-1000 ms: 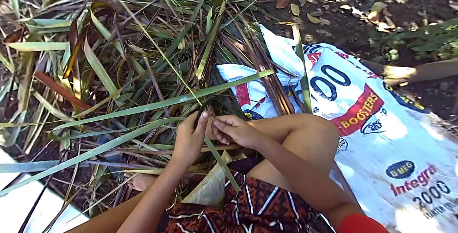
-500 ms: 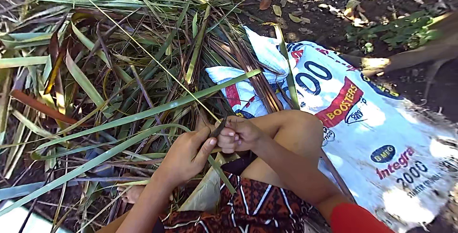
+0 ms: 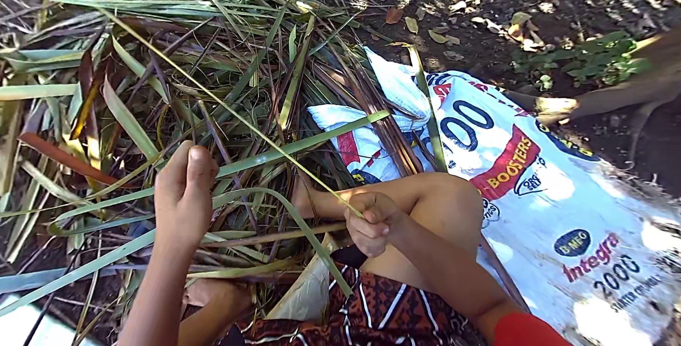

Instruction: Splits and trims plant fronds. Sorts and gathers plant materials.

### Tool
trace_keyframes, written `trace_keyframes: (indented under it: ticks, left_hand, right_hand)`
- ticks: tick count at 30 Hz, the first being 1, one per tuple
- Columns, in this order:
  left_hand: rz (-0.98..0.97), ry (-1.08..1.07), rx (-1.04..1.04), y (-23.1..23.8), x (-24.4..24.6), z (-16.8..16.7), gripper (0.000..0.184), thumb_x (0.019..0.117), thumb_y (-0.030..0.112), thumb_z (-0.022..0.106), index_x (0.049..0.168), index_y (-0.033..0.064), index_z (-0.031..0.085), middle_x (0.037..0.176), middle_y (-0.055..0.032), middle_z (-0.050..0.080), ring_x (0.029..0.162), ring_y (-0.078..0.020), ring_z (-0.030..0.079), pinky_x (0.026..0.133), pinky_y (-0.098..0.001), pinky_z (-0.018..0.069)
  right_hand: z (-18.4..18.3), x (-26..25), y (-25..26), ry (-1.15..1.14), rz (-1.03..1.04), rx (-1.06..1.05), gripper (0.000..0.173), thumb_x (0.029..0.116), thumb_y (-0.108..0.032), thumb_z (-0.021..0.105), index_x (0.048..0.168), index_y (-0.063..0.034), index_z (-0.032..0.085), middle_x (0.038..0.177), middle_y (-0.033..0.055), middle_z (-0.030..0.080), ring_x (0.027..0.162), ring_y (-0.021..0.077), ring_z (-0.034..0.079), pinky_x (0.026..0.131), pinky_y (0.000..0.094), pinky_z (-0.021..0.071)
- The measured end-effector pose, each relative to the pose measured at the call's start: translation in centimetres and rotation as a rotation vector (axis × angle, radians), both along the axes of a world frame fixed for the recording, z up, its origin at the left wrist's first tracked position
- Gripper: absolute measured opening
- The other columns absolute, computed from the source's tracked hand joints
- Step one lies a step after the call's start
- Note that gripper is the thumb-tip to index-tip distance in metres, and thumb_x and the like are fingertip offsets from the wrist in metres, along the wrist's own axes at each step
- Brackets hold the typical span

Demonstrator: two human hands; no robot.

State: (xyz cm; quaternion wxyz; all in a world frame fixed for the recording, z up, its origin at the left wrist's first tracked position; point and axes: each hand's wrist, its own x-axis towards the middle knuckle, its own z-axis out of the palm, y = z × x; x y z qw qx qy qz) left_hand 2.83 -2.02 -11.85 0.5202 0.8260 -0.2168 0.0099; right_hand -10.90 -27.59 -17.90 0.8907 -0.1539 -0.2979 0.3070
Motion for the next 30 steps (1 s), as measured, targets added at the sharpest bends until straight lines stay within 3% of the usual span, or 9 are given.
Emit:
trace_keyframes:
  ticks: [2, 4, 7, 11, 15, 18, 21, 24, 30]
  left_hand:
    - [-0.125, 0.198, -0.169, -0.6, -1.4, 0.0, 0.047, 0.0979, 0.071, 0.043, 0.101, 0.0266, 0.057, 0.063, 0.0159, 0.046, 0.049, 0.0033, 0.043, 0.045, -0.0156, 0.04]
    - [-0.278, 0.339, -0.228, -2.1, -3.0, -0.1, 0.037, 0.0961, 0.048, 0.062, 0.122, 0.0219, 0.061, 0.064, 0.0169, 0.051, 0.051, 0.0051, 0.046, 0.048, -0.014, 0.0419]
    - [-0.378, 0.476, -0.314, -4.3, -4.4, 0.1, 0.014, 0.1022, 0.016, 0.054, 0.1, 0.0158, 0.068, 0.063, 0.0165, 0.054, 0.051, 0.0064, 0.047, 0.049, -0.0106, 0.0403]
    - [-0.31, 0.464, -0.121, -5.0, -4.5, -0.5, 0.026, 0.1076, 0.02, 0.044, 0.093, 0.0103, 0.063, 0.064, 0.014, 0.05, 0.051, 0.0055, 0.044, 0.049, -0.012, 0.0395]
    - [-0.5, 0.247, 0.385, -5.7, -5.8, -0.6, 0.052, 0.1096, 0.041, 0.037, 0.132, 0.0009, 0.062, 0.082, -0.016, 0.069, 0.077, -0.0319, 0.069, 0.073, -0.0533, 0.0554]
    - [-0.66, 0.328, 0.482, -5.8, -5.4, -0.3, 0.07, 0.1083, 0.054, 0.023, 0.157, 0.0057, 0.037, 0.099, -0.0231, 0.07, 0.095, -0.0404, 0.068, 0.088, -0.0602, 0.0504]
    - [-0.681, 0.437, 0.252, -5.6, -4.6, -0.6, 0.051, 0.11, 0.038, 0.04, 0.147, 0.005, 0.052, 0.109, -0.0175, 0.07, 0.097, -0.0248, 0.067, 0.09, -0.0448, 0.0516]
    - [-0.672, 0.544, -0.002, -5.5, -4.3, -1.0, 0.037, 0.1069, 0.025, 0.051, 0.13, -0.0025, 0.062, 0.099, -0.0042, 0.069, 0.083, -0.0014, 0.061, 0.079, -0.0219, 0.0501]
    - [-0.342, 0.539, -0.247, -4.0, -1.8, 0.3, 0.019, 0.1033, 0.015, 0.054, 0.099, 0.0041, 0.069, 0.067, 0.0137, 0.051, 0.056, 0.0062, 0.044, 0.054, -0.0131, 0.0382]
  right_hand:
    - [-0.4, 0.3, -0.2, -0.025, -0.001, -0.063, 0.025, 0.1043, -0.027, 0.054, 0.086, -0.0195, 0.068, 0.069, -0.0146, 0.061, 0.057, -0.0097, 0.056, 0.053, 0.0067, 0.0434]
    - [-0.7, 0.3, 0.0, -0.083, -0.011, -0.182, 0.029, 0.1053, -0.033, 0.053, 0.081, -0.0199, 0.063, 0.065, -0.0163, 0.054, 0.055, -0.0122, 0.049, 0.051, 0.0052, 0.0374]
    - [-0.4, 0.4, 0.0, -0.145, -0.02, -0.383, 0.034, 0.1065, -0.034, 0.049, 0.079, -0.0176, 0.06, 0.068, -0.0145, 0.054, 0.056, -0.0119, 0.048, 0.051, 0.0062, 0.0354]
    - [0.6, 0.2, 0.7, -0.086, -0.295, -0.7, 0.029, 0.1089, -0.031, 0.042, 0.09, -0.0197, 0.061, 0.071, -0.0184, 0.051, 0.059, -0.0107, 0.044, 0.055, 0.0088, 0.0357]
    - [2.0, 0.4, 1.8, -0.008, -0.524, -0.968, 0.022, 0.1061, -0.019, 0.041, 0.094, -0.0182, 0.06, 0.069, -0.02, 0.046, 0.059, -0.0109, 0.04, 0.056, 0.0101, 0.0358]
    - [1.8, 0.4, 1.4, 0.002, -0.549, -0.989, 0.028, 0.1049, -0.019, 0.043, 0.082, -0.0214, 0.058, 0.063, -0.0204, 0.044, 0.055, -0.0109, 0.038, 0.052, 0.0103, 0.0327]
    - [1.9, 0.7, 1.0, 0.019, -0.527, -0.989, 0.028, 0.1057, -0.022, 0.043, 0.083, -0.0223, 0.06, 0.064, -0.0212, 0.047, 0.055, -0.0115, 0.039, 0.053, 0.0093, 0.0336]
    - [1.6, 0.8, 0.4, -0.011, -0.495, -0.954, 0.025, 0.1069, -0.033, 0.048, 0.087, -0.0249, 0.062, 0.066, -0.0219, 0.048, 0.055, -0.0122, 0.04, 0.052, 0.0079, 0.0336]
    - [1.3, 0.9, -0.9, -0.09, -0.408, -0.895, 0.023, 0.107, -0.035, 0.051, 0.089, -0.0261, 0.062, 0.066, -0.0214, 0.046, 0.057, -0.0116, 0.041, 0.052, 0.0078, 0.0335]
